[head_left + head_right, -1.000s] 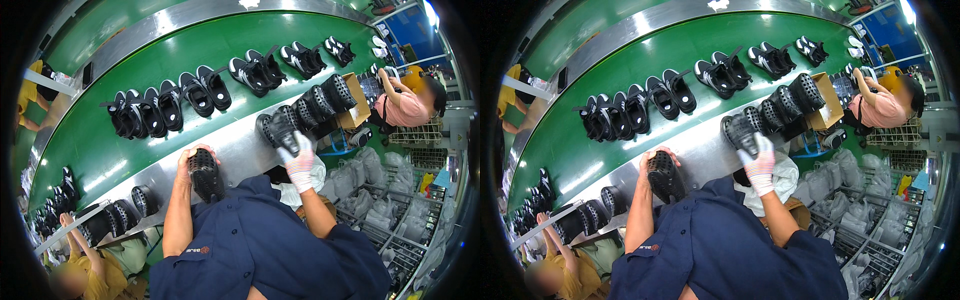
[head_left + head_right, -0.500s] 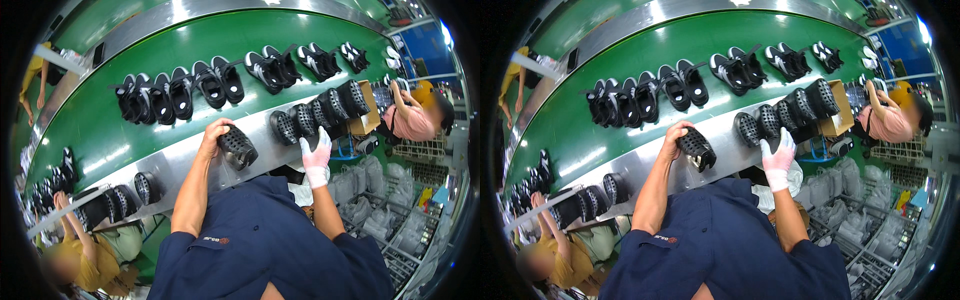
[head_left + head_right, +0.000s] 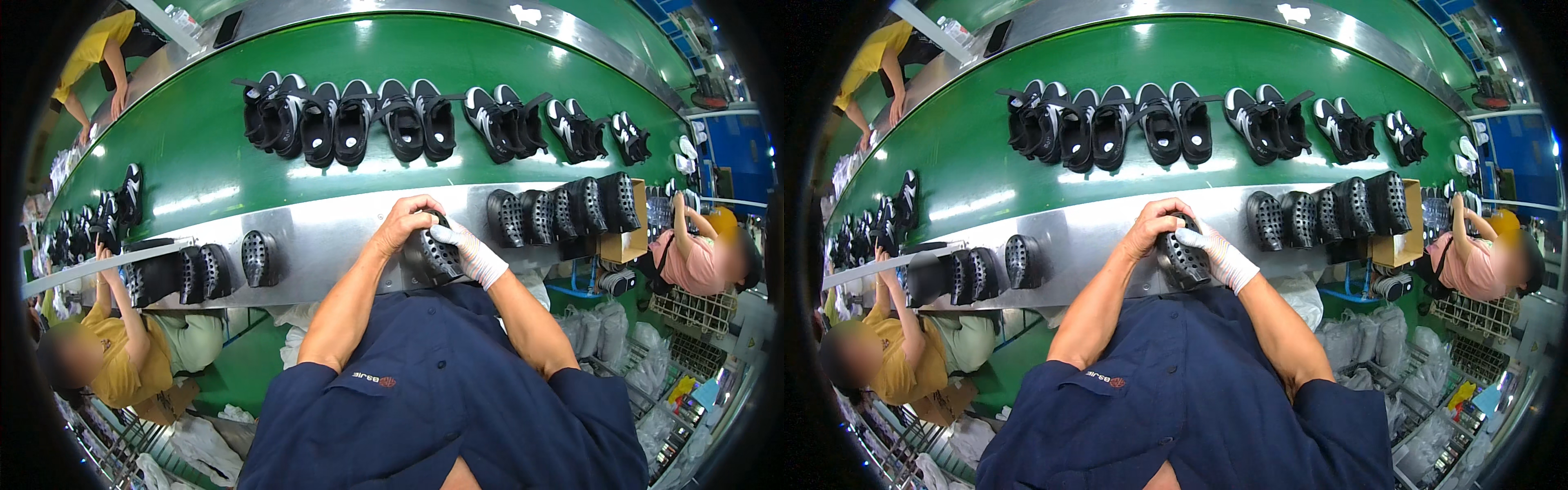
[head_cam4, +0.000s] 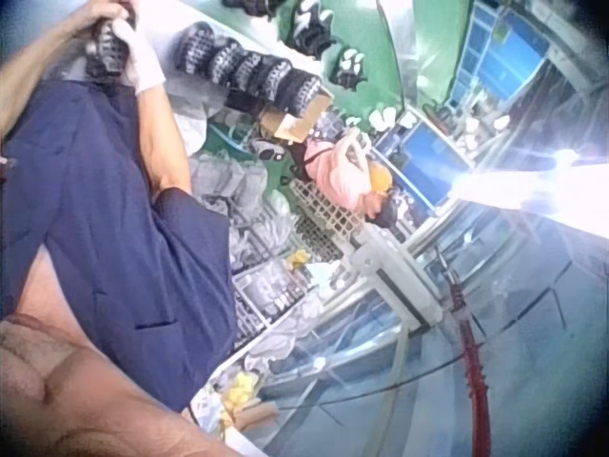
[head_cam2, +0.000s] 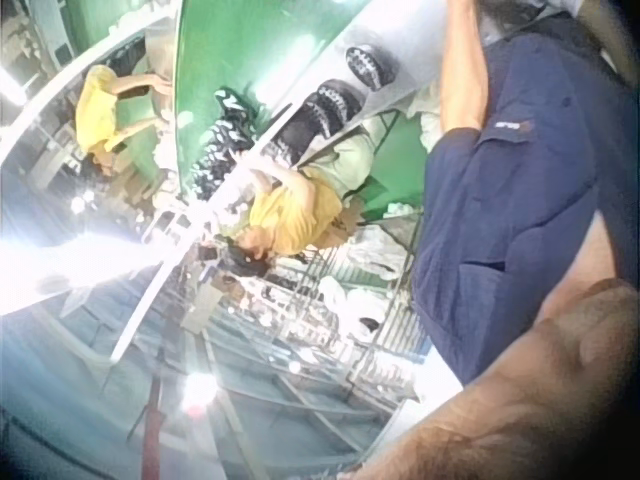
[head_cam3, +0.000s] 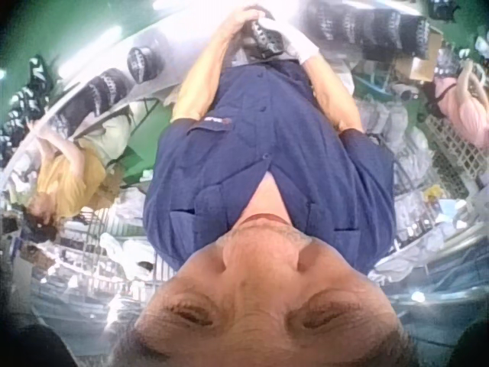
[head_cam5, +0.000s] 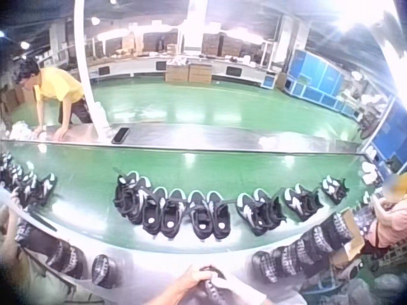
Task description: The person places black plastic inserts into black shoes on a conveyor belt, walks to a white storage bag to collect more components, and continues inserting them into shoes at the assembly line.
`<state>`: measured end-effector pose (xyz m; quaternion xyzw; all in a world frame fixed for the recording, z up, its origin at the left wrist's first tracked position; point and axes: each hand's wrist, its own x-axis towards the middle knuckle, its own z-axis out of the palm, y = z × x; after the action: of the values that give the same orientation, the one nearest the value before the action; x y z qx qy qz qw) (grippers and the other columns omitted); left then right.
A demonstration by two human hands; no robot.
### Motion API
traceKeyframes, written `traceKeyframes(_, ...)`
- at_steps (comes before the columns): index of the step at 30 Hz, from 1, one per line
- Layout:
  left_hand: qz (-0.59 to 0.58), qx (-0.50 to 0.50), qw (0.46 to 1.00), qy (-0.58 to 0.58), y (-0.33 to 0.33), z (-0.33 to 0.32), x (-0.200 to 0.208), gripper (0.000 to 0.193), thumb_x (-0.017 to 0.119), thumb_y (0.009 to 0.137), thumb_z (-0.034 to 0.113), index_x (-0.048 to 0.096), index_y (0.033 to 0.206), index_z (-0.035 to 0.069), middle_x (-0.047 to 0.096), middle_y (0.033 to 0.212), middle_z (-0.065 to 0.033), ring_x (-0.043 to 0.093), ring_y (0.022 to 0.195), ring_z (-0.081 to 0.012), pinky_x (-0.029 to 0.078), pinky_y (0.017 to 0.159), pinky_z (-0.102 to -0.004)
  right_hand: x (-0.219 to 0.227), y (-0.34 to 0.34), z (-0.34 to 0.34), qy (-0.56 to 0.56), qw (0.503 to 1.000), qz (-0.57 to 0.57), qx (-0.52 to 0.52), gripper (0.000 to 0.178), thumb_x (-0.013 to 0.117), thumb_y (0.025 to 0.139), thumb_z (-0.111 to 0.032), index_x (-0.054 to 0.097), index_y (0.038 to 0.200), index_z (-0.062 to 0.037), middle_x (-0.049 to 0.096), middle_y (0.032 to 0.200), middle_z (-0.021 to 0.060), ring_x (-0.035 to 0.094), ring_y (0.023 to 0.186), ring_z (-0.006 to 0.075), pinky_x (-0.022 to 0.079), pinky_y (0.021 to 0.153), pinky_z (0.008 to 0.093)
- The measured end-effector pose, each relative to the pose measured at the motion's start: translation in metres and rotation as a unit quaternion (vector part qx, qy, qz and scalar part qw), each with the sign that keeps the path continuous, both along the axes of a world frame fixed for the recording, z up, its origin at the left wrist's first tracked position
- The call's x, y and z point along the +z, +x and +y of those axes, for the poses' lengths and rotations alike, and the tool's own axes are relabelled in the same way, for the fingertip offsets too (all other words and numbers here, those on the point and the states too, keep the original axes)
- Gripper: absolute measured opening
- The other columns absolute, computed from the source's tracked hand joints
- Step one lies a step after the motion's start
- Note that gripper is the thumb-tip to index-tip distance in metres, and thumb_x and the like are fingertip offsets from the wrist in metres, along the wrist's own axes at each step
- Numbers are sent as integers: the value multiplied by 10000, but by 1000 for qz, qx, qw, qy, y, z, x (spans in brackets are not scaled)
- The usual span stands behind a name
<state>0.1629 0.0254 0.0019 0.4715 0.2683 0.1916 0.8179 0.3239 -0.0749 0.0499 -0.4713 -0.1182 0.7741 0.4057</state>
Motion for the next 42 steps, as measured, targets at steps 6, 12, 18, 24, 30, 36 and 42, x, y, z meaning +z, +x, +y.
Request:
traceKeyframes(6, 17, 64, 997, 46, 16, -19, -30, 390, 658, 839, 220, 687, 1153, -9, 676, 1060, -84, 632, 992, -180, 502, 915, -307, -5, 2, -6, 47, 995, -76, -37, 816, 864, 817, -353, 482, 1468, -44, 628, 1260, 110, 630, 1127, 190, 532, 958, 347)
traceKeyframes(12, 69, 140, 987, -48, 41, -34, -46, 301, 695, 929, 225, 745, 1145, 21, 697, 985, -31, 617, 951, -134, 489, 883, -290, -51, 21, -27, 47, 956, -274, -95, 1124, 900, 782, -389, 270, 1600, 55, 504, 1512, 234, 502, 1391, 288, 409, 1144, 387)
traceKeyframes(18, 120, 153, 981, 22, 55, -38, -66, 251, 649, 981, 232, 757, 1077, 27, 735, 1033, -56, 653, 989, -152, 495, 952, -303, -6, 12, -83, 205, 765, -609, 45, 1128, 922, 660, -434, 379, 1523, 46, 474, 1499, 283, 440, 1415, 435, 346, 1191, 486)
traceKeyframes(24, 242, 117, 896, 354, 71, -39, -41, 391, 651, 976, 357, 699, 1201, 41, 675, 1274, -195, 584, 1231, -376, 438, 1085, -455, -13, 6, -90, 155, 654, -737, 72, 989, 915, 708, -306, 410, 1499, 5, 455, 1495, 267, 471, 1330, 471, 400, 1139, 510)
traceKeyframes(30, 377, 140, 728, 555, -16, 32, -5, 514, 840, 784, 202, 651, 1243, 69, 619, 1208, -168, 558, 1121, -371, 506, 962, -465, 38, 83, -38, 211, 606, -767, -10, 775, 843, 789, -339, 537, 1393, 38, 511, 1453, 279, 473, 1352, 459, 393, 1150, 514)
traceKeyframes(36, 511, -19, 682, 524, 28, 77, 15, 787, 865, 786, 388, 505, 1481, 308, 516, 1377, -260, 504, 1290, -430, 521, 997, -503, 1, 199, 102, 78, 541, -834, 78, 685, 863, 760, -358, 620, 1337, -80, 527, 1468, 217, 507, 1341, 390, 428, 1125, 474)
traceKeyframes(42, 615, -58, 626, 477, 82, 95, 25, 753, 810, 792, 565, 539, 1444, 305, 561, 1273, -187, 524, 1208, -365, 509, 909, -586, -28, 214, 157, -55, 558, -804, 197, 665, 785, 839, -489, 606, 1325, -72, 741, 1121, 208, 712, 1069, 366, 560, 926, 459)
